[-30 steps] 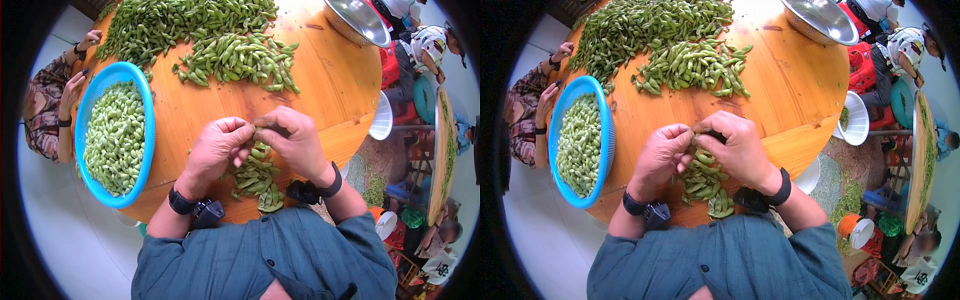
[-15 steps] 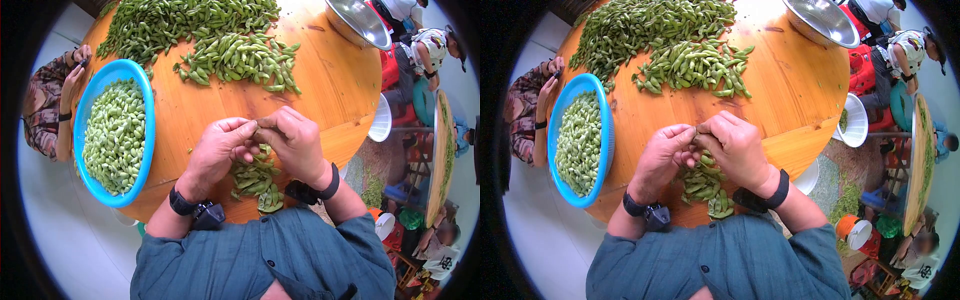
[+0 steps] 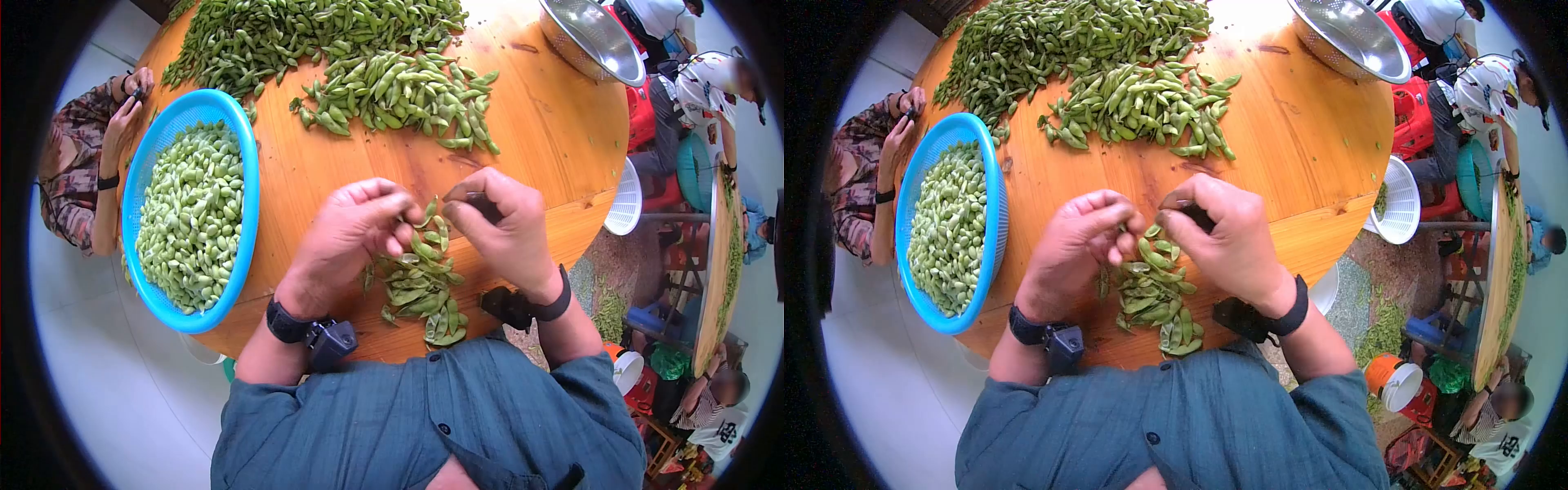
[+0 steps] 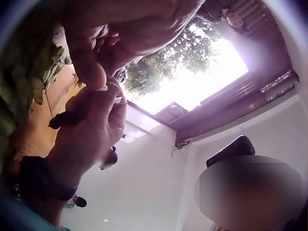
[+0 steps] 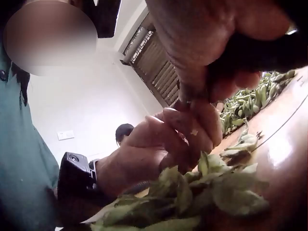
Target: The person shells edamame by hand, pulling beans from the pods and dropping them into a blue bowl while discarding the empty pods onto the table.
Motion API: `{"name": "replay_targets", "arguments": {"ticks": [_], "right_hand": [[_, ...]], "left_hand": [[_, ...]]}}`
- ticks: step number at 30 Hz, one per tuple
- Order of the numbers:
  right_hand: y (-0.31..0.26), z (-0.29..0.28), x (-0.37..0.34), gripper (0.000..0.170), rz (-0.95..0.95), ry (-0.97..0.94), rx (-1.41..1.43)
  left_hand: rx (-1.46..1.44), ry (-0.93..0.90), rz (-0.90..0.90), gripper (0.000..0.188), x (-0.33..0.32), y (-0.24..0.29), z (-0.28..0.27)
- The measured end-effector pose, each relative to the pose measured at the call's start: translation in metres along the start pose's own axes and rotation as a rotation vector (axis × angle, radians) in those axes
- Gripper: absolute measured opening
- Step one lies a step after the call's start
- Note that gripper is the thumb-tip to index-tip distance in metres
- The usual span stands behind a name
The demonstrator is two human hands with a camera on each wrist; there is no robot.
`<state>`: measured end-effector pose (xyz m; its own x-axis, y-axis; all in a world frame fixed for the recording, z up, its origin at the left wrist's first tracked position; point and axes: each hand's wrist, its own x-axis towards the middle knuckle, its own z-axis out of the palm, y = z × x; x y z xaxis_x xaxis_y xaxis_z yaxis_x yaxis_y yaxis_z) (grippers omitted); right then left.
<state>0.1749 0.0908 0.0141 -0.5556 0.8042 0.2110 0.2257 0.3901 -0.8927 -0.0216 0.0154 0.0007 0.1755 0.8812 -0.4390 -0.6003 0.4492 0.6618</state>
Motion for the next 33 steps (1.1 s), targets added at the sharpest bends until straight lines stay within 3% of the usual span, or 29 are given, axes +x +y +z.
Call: {"name": "replay_targets", "arguments": {"ticks": [3, 5, 7, 9, 11, 13, 14, 21, 24, 26, 28, 33], "right_hand": [[0.001, -0.012, -0.002, 0.005, 0.104, -0.067, -0.032], [0.002, -0.015, -0.004, 0.004, 0.129, -0.096, 0.013], [0.005, -0.017, -0.004, 0.007, 0.043, -0.255, -0.13], [0.013, -0.015, -0.003, 0.01, 0.027, -0.241, -0.176], [0.017, -0.013, -0.003, 0.014, 0.008, -0.227, -0.223], [0.017, -0.011, -0.002, 0.02, -0.003, -0.154, -0.301], [0.018, -0.01, -0.001, 0.02, -0.004, -0.152, -0.302], [0.023, -0.003, 0.001, 0.016, -0.125, -0.198, -0.408], [0.023, -0.004, 0.003, 0.01, -0.123, -0.201, -0.331], [0.021, -0.004, 0.004, 0.009, -0.131, -0.19, -0.243], [0.014, -0.003, 0.003, 0.011, 0.064, -0.12, -0.092], [0.012, -0.002, 0.002, 0.015, 0.215, -0.159, 0.024]], "left_hand": [[-0.043, 0.148, 0.121, 0.012, -0.003, 0.006, -0.01], [0.151, 0.245, 0.256, 0.011, -0.003, 0.007, -0.015], [0.32, 0.337, 0.204, 0.01, -0.007, 0.005, -0.006], [0.956, 0.311, 0.435, 0.018, -0.001, -0.007, -0.004], [1.09, 0.317, 0.48, 0.022, 0.0, -0.01, 0.009], [1.419, 0.289, 0.635, 0.022, 0.006, -0.017, 0.012], [1.483, 0.274, 0.576, 0.02, 0.007, -0.017, 0.017], [1.572, 0.259, 0.734, 0.016, 0.017, -0.027, 0.015], [1.522, 0.236, 0.717, 0.017, 0.016, -0.025, 0.013], [1.321, 0.255, 0.711, 0.019, 0.012, -0.021, 0.013], [1.354, 0.282, 0.751, 0.02, 0.0, -0.012, 0.024], [1.477, 0.28, 0.94, 0.024, -0.003, -0.014, 0.031]]}}
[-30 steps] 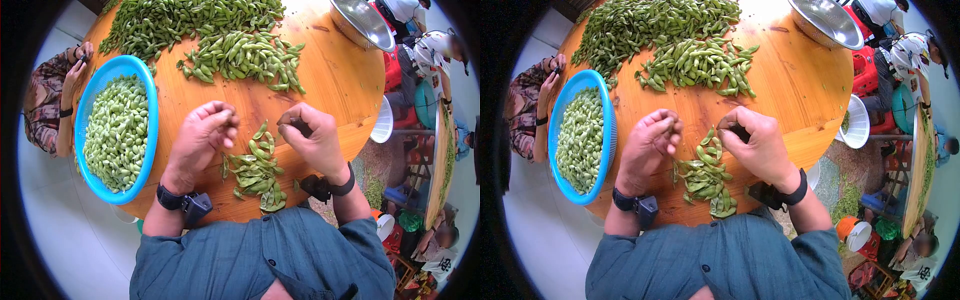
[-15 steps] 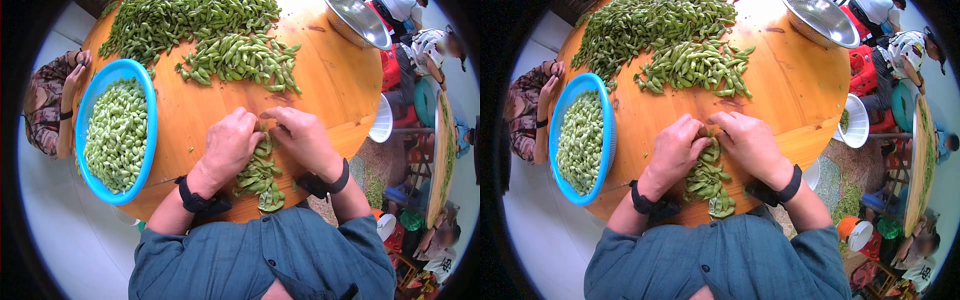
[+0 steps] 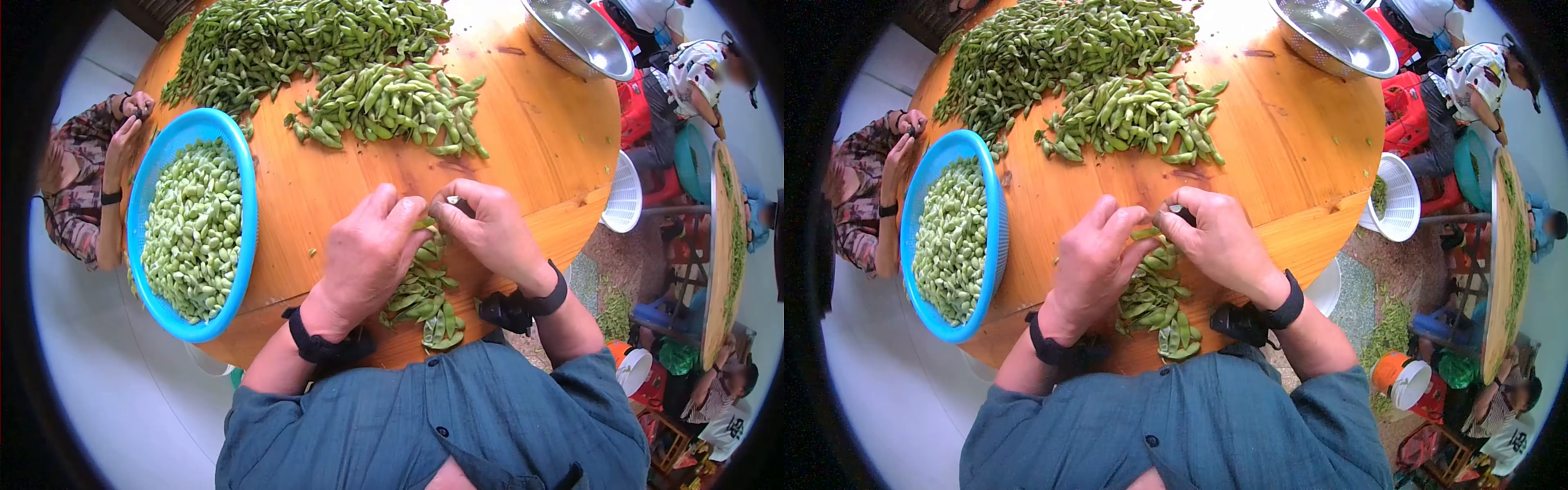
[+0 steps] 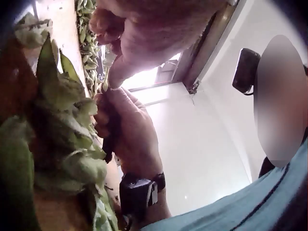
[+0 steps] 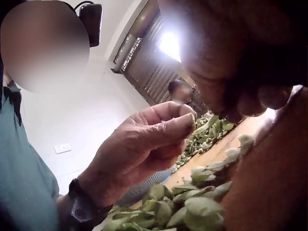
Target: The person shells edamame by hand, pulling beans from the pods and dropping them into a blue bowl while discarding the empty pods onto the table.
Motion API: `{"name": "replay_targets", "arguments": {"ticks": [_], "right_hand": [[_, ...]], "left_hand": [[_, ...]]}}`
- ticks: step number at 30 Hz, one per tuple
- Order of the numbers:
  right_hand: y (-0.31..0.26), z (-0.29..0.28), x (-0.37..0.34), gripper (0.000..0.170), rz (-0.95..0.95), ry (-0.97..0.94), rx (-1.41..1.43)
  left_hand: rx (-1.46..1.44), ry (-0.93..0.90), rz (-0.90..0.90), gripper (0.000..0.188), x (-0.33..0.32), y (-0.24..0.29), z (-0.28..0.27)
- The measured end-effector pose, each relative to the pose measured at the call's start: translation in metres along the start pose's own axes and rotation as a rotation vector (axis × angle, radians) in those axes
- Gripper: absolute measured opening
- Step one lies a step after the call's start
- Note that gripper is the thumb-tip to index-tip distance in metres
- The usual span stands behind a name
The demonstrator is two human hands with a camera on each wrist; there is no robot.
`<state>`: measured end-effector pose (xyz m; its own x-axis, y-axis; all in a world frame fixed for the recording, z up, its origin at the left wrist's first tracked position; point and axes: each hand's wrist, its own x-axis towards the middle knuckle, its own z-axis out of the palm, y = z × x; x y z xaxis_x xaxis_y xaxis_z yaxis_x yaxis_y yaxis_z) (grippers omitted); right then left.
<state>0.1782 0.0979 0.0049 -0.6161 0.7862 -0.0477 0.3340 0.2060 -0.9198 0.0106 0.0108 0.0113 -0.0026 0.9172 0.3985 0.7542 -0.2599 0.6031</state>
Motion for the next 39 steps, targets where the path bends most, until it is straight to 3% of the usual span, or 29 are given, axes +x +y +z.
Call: {"name": "replay_targets", "arguments": {"ticks": [3, 9, 11, 12, 14, 18, 22, 24, 26, 28, 31, 35, 39], "right_hand": [[0.001, -0.003, 0.001, 0.016, 0.075, -0.048, 0.11], [-0.004, -0.004, -0.002, 0.017, 0.063, -0.072, 0.185], [-0.004, -0.003, -0.002, 0.017, 0.046, -0.07, 0.202], [-0.004, -0.002, -0.002, 0.017, 0.074, -0.054, 0.218], [-0.004, -0.001, -0.001, 0.016, 0.101, -0.036, 0.234], [-0.005, 0.004, -0.002, 0.014, 0.072, 0.079, 0.149], [-0.004, 0.01, -0.002, 0.012, -0.118, 0.179, -0.026], [-0.005, 0.009, -0.002, 0.011, -0.125, 0.181, -0.039], [-0.005, 0.008, -0.004, 0.011, -0.129, 0.185, -0.052], [-0.005, 0.009, -0.004, 0.01, -0.156, 0.169, -0.053], [-0.004, 0.006, -0.006, 0.01, -0.01, 0.104, 0.097], [-0.001, 0.009, -0.008, 0.011, -0.047, 0.088, 0.149], [0.001, 0.006, -0.008, 0.011, 0.054, 0.023, 0.314]], "left_hand": [[0.051, -0.027, 0.047, 0.023, -0.001, -0.009, 0.003], [-0.421, -0.075, -0.163, 0.013, -0.002, -0.02, 0.007], [-1.01, -0.099, -0.711, 0.012, 0.001, -0.01, 0.003], [-1.01, -0.098, -0.712, 0.012, 0.001, -0.008, 0.0], [-0.442, -0.071, -0.583, 0.014, 0.001, -0.004, -0.007], [-0.444, -0.102, -0.579, 0.014, -0.003, 0.006, -0.01], [-0.716, -0.096, -0.586, 0.013, -0.002, 0.003, 0.0], [-0.797, -0.122, -0.62, 0.012, -0.003, -0.001, 0.001], [-0.899, -0.278, -0.683, 0.013, -0.003, -0.004, -0.001], [-0.927, -0.276, -0.634, 0.013, -0.002, -0.007, 0.003], [-1.005, -0.295, -0.627, 0.015, 0.001, -0.011, 0.003], [-1.092, -0.314, -0.667, 0.017, 0.003, -0.011, 0.004], [-1.108, -0.314, -0.654, 0.012, 0.005, -0.011, 0.004]]}}
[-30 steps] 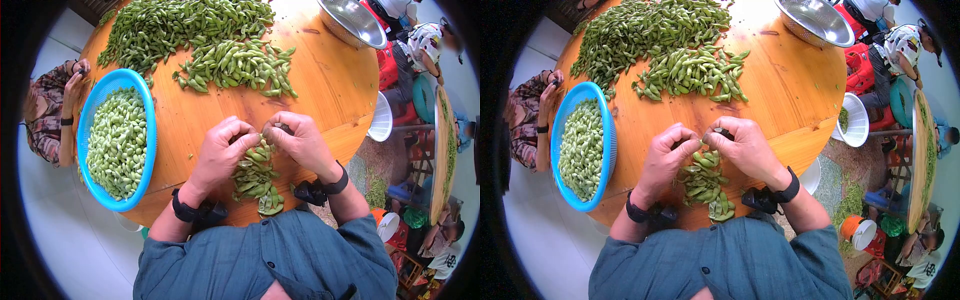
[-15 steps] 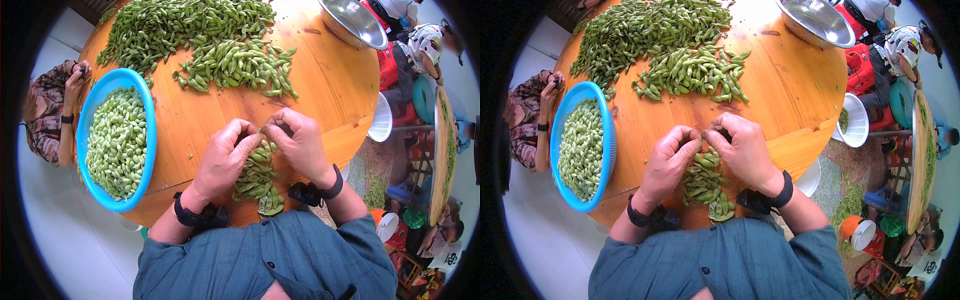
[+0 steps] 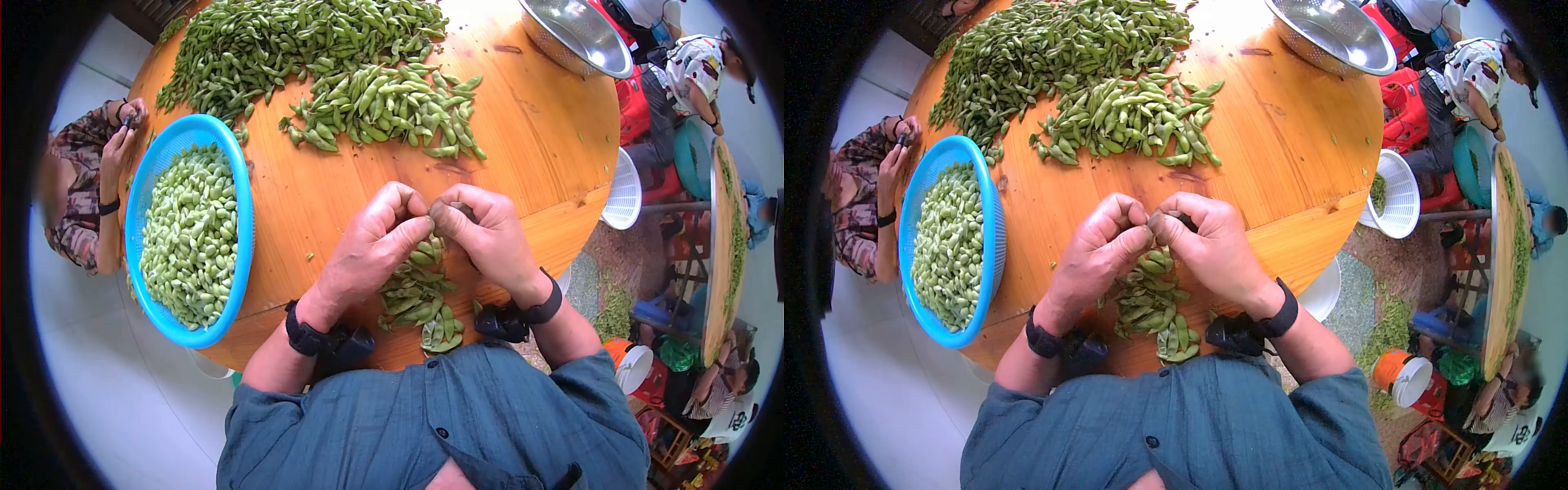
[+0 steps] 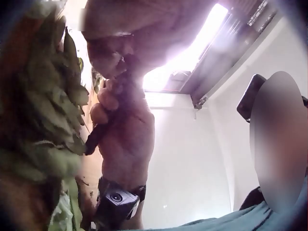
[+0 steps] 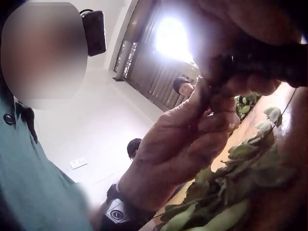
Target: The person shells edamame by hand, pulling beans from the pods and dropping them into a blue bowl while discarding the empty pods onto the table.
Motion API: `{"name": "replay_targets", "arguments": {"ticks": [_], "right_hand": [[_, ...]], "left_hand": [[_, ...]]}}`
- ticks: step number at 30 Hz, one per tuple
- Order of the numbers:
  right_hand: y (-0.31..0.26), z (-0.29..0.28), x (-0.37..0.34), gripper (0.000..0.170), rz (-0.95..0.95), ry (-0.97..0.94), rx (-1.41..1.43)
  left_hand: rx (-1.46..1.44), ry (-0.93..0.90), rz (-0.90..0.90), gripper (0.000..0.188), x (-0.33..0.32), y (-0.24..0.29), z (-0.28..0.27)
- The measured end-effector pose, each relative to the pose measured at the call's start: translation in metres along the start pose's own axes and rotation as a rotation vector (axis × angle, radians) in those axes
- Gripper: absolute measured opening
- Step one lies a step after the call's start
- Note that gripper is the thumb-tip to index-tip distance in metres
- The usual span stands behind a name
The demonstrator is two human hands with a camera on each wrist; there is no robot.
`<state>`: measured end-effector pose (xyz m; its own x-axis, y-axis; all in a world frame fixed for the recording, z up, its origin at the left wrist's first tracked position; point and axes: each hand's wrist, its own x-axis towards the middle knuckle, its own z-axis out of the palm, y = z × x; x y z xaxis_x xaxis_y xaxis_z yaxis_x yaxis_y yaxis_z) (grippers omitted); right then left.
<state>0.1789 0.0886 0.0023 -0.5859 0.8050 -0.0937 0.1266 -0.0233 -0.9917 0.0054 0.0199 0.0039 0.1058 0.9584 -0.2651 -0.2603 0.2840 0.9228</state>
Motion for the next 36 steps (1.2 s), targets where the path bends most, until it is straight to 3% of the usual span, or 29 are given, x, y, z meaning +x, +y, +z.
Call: {"name": "replay_targets", "arguments": {"ticks": [5, 7, 9, 11, 13, 14, 17, 20, 24, 27, 29, 30, 32, 36], "right_hand": [[-0.001, -0.003, 0.002, 0.011, 0.1, 0.01, 0.114], [0.002, -0.004, 0.006, 0.011, -0.113, 0.156, -0.272], [0.004, -0.004, 0.006, 0.011, -0.199, 0.144, -0.398], [0.006, 0.001, 0.004, 0.013, -0.283, 0.129, -0.522], [0.008, 0.007, -0.001, 0.016, -0.299, -0.16, -0.517], [0.004, 0.008, -0.004, 0.017, -0.298, -0.234, -0.524], [-0.011, 0.009, -0.011, 0.018, -0.243, -0.131, -0.458], [-0.001, -0.005, -0.009, 0.014, -0.161, -0.006, -0.462], [0.001, -0.017, -0.002, 0.01, -0.226, 0.148, -0.381], [0.002, -0.024, 0.003, 0.014, -0.159, 0.206, -0.369], [0.0, -0.025, 0.004, 0.014, -0.146, 0.237, -0.318], [-0.005, -0.024, 0.004, 0.014, -0.115, 0.253, -0.292], [-0.006, -0.02, 0.003, 0.013, -0.079, 0.269, -0.264], [-0.006, -0.011, 0.004, 0.015, -0.088, 0.214, -0.191]], "left_hand": [[-0.161, 0.016, -0.062, 0.009, 0.006, 0.001, -0.009], [-0.187, 0.071, -0.067, 0.012, 0.014, 0.005, -0.01], [-0.258, 0.138, 0.006, 0.014, 0.027, 0.008, -0.021], [-0.288, 0.035, 0.029, 0.015, 0.041, 0.012, -0.028], [0.436, 0.206, 0.241, 0.014, 0.057, 0.014, -0.012], [0.577, 0.234, 0.378, 0.013, 0.066, 0.006, -0.01], [1.079, 0.323, 0.551, 0.02, 0.081, -0.006, -0.007], [1.199, 0.323, 0.509, 0.019, 0.081, -0.001, -0.003], [1.235, 0.287, 0.465, 0.018, 0.079, 0.001, -0.005], [1.276, 0.303, 0.556, 0.016, 0.08, -0.004, -0.008], [1.007, 0.267, 0.605, 0.014, 0.076, -0.006, -0.012], [1.006, 0.261, 0.605, 0.014, 0.071, -0.003, -0.01], [0.593, 0.166, 0.263, 0.015, 0.055, 0.009, -0.004], [0.582, 0.149, 0.231, 0.016, 0.033, 0.01, 0.0]]}}
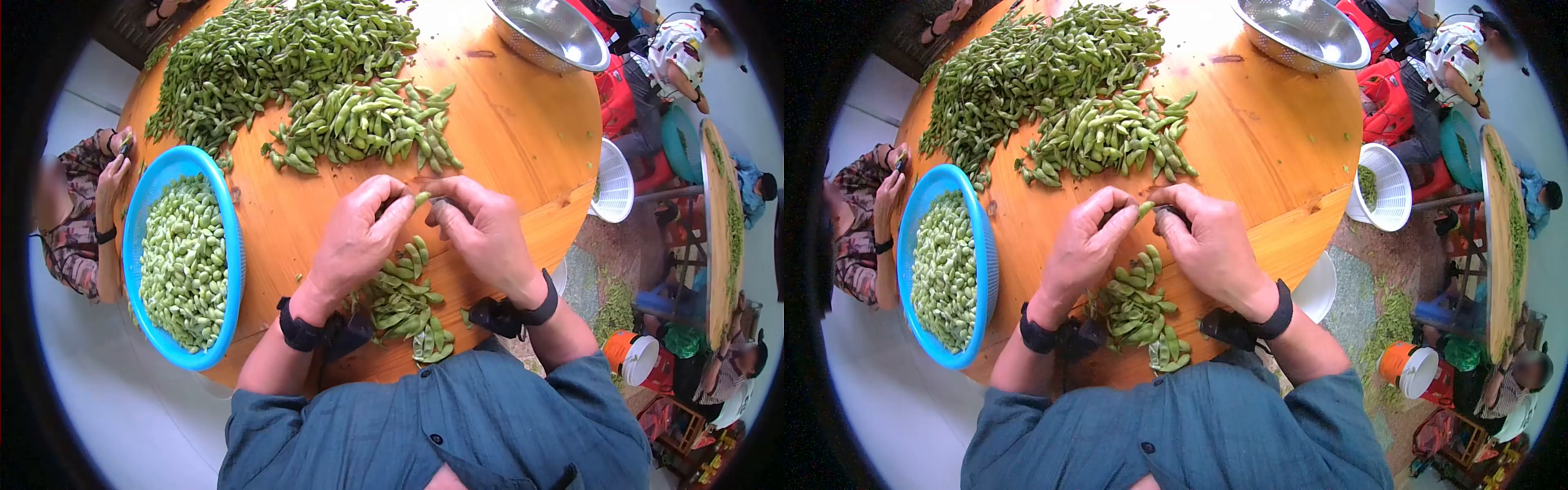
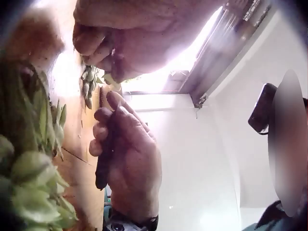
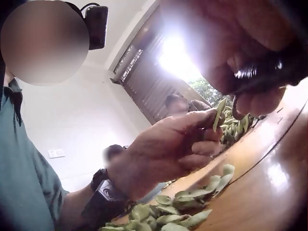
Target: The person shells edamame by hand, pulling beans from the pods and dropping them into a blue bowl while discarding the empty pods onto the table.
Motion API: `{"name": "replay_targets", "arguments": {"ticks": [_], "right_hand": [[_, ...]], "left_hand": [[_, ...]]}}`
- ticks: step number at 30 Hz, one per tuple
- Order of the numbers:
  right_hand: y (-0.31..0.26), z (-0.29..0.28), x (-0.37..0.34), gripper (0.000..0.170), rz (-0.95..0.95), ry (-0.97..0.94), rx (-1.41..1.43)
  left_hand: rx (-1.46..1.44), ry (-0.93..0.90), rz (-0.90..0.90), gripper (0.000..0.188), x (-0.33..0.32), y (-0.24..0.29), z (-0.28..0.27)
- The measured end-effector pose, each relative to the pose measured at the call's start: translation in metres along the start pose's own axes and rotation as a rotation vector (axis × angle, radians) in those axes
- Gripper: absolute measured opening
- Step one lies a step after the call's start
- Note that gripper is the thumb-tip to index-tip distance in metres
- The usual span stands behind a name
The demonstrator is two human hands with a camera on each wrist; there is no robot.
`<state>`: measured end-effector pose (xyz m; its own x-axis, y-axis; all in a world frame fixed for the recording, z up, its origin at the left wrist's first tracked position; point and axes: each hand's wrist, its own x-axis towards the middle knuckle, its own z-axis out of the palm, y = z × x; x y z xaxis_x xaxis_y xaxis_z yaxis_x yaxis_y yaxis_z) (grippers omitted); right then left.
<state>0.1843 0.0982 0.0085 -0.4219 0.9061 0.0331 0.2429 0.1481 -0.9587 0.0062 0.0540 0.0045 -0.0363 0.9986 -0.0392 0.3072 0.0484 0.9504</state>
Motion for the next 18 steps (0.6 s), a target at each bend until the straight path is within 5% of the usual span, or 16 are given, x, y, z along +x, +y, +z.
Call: {"name": "replay_targets", "arguments": {"ticks": [3, 10, 18], "right_hand": [[-0.001, 0.005, -0.002, 0.016, -0.027, -0.032, -0.042], [-0.002, 0.011, -0.003, 0.013, -0.157, -0.052, -0.188], [0.004, 0.018, -0.002, 0.014, -0.305, -0.062, -0.289]], "left_hand": [[0.083, 0.061, 0.131, 0.014, -0.009, -0.002, 0.003], [0.066, 0.011, 0.018, 0.014, -0.019, -0.003, 0.001], [0.215, 0.119, 0.15, 0.014, -0.027, -0.005, 0.002]]}}
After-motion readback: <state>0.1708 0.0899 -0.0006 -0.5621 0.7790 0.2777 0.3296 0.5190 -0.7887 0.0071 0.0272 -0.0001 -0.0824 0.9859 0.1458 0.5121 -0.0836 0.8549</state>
